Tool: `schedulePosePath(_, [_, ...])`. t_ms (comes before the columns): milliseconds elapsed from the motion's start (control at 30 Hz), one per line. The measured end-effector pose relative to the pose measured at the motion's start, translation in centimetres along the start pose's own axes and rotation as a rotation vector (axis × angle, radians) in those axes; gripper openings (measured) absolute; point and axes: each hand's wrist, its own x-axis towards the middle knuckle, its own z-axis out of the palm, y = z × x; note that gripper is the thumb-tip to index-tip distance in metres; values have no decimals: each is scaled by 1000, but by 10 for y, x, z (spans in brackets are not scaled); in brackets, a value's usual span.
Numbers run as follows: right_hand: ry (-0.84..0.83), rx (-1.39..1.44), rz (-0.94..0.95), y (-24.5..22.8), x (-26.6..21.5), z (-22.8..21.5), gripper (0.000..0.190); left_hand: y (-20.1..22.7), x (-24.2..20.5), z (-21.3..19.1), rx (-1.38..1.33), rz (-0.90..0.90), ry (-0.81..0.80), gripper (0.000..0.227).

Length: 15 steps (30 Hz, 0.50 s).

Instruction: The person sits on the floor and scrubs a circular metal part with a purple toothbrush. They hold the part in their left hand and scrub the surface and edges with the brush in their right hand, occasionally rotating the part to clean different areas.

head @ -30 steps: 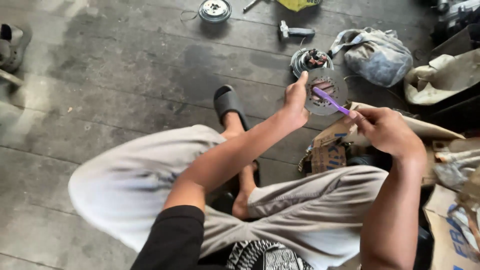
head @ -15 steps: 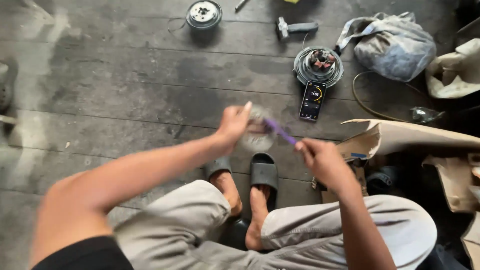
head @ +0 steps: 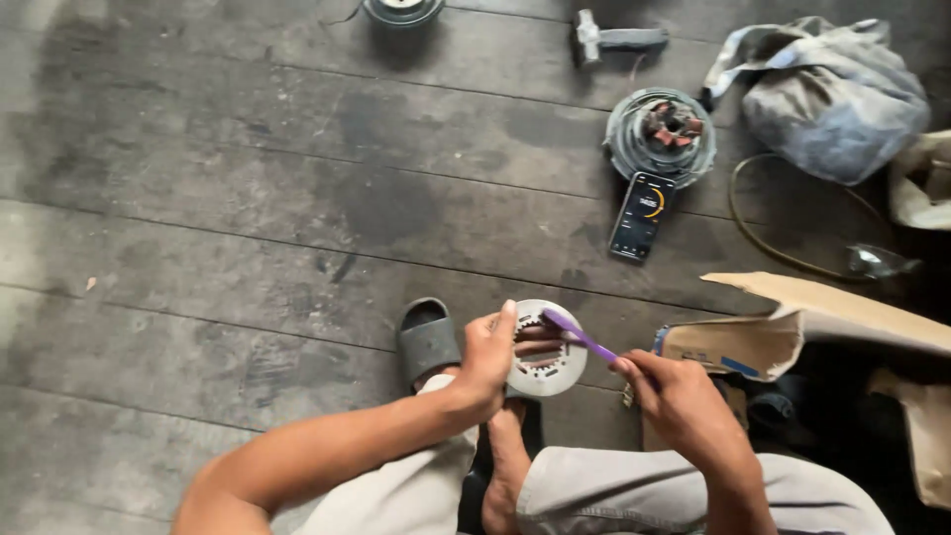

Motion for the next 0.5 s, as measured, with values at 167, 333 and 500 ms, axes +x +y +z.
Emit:
schedulePosePath(167, [-72,-13,-1,-1,-5,1,18,-7,11,-8,3,77,101,38])
schedulePosePath(333, [-15,-20,58,-1,-18,-14,22,-9,1,1,-31,114,41,39])
schedulePosePath(500, [56,-127,-9,14,-28,-13,22,-7,-18,8,43,114,-30,37])
